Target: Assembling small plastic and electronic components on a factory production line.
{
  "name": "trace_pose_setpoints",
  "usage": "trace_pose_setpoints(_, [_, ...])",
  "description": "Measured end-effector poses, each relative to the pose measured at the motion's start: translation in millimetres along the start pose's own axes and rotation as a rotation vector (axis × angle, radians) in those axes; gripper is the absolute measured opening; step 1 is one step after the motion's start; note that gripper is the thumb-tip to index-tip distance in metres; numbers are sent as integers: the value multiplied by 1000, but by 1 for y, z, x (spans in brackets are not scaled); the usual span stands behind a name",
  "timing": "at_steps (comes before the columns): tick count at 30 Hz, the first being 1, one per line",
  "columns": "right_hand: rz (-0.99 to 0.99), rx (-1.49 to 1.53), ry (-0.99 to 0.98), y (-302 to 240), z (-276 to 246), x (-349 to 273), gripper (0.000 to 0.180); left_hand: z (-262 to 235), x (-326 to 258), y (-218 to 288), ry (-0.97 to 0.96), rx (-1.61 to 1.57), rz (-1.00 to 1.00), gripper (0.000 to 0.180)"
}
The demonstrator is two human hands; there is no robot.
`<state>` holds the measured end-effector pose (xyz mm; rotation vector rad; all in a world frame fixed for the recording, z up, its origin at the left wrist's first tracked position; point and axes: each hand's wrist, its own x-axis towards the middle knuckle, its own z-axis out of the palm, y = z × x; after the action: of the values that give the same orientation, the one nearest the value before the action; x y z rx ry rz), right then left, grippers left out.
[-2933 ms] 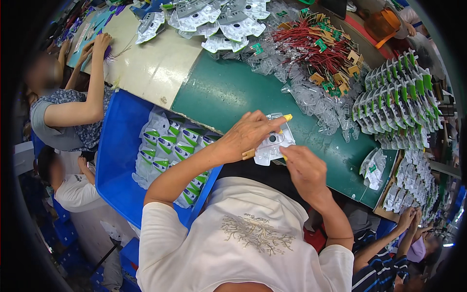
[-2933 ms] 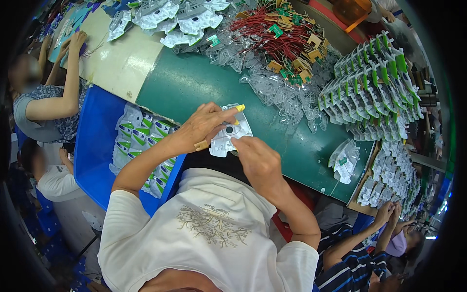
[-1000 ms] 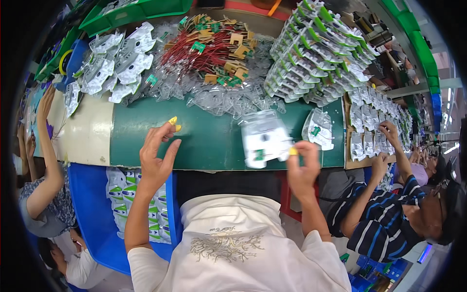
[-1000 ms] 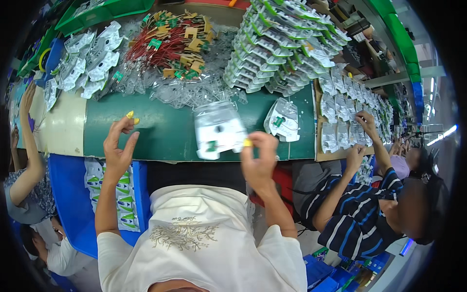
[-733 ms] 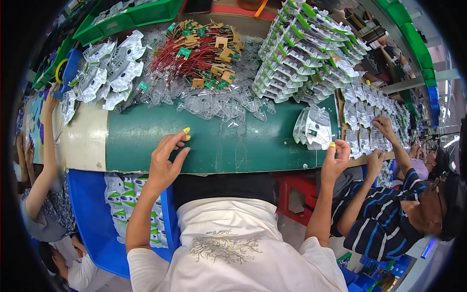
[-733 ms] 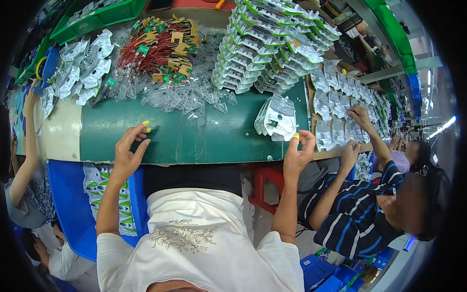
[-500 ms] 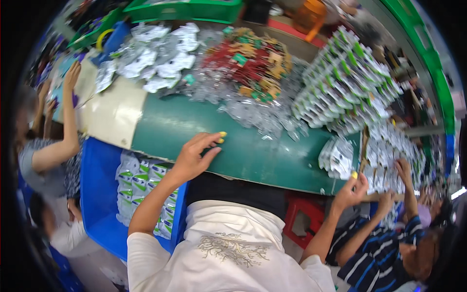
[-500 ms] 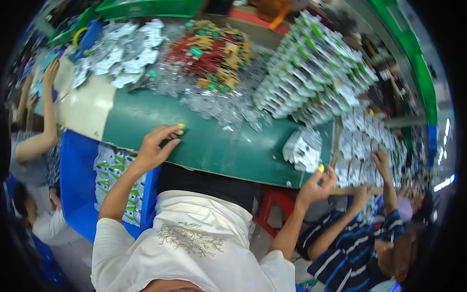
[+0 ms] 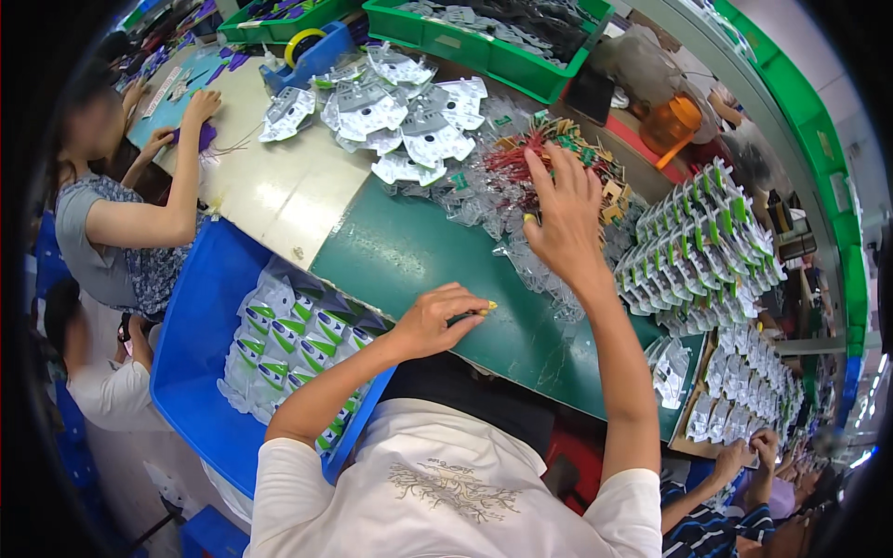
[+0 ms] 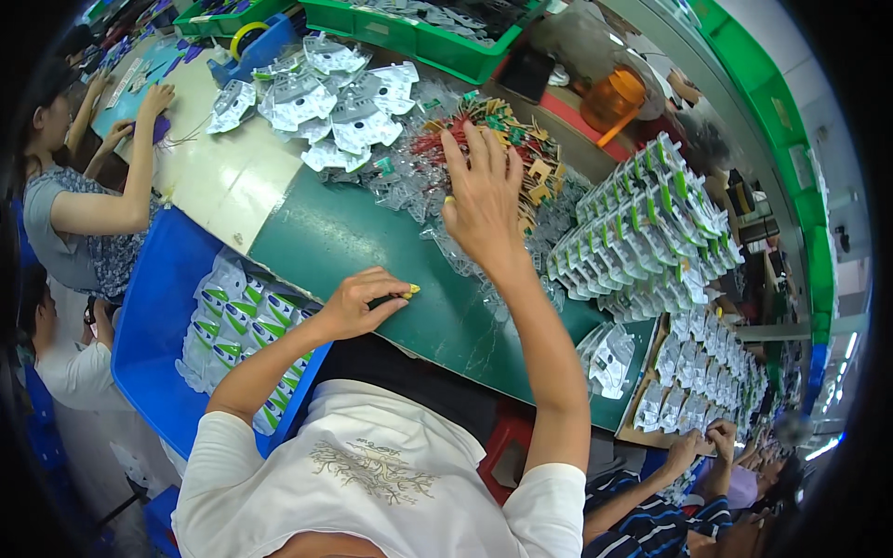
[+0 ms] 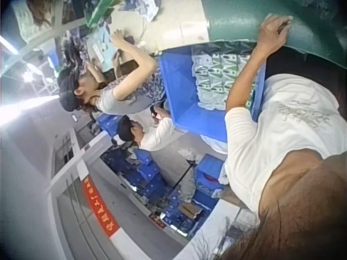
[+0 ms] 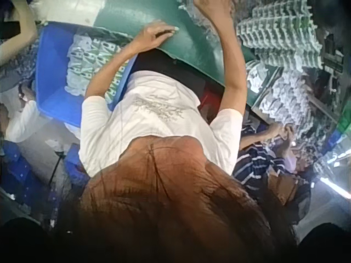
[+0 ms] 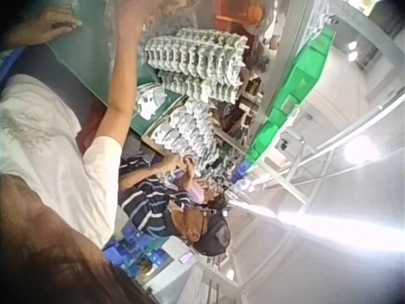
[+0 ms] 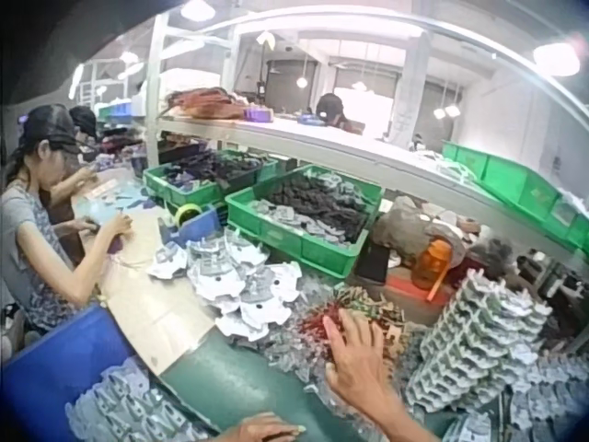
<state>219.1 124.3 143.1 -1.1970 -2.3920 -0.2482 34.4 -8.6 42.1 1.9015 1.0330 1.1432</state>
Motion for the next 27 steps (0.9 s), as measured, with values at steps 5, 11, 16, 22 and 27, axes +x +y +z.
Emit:
trace_pose_setpoints(5, [-99, -234, -279, 18, 36, 45, 73, 0, 4, 2, 3, -26, -15, 17])
trace_pose_setpoints(11, [-178, 83, -171, 60, 22, 33, 52, -18, 27, 5, 148, -69, -15, 16])
trace_pose_setpoints(16, [197, 443, 101, 81, -19, 20, 48, -27, 101, -20, 323, 139, 143, 35])
trace_pose_setpoints(22, [261, 427, 96, 79, -30, 3, 53, -12, 248, -107, 361, 578, 199, 35])
trace_pose_setpoints(27, [225, 455, 88, 76, -32, -6, 56, 10, 277, -116, 467, 876, -51, 62])
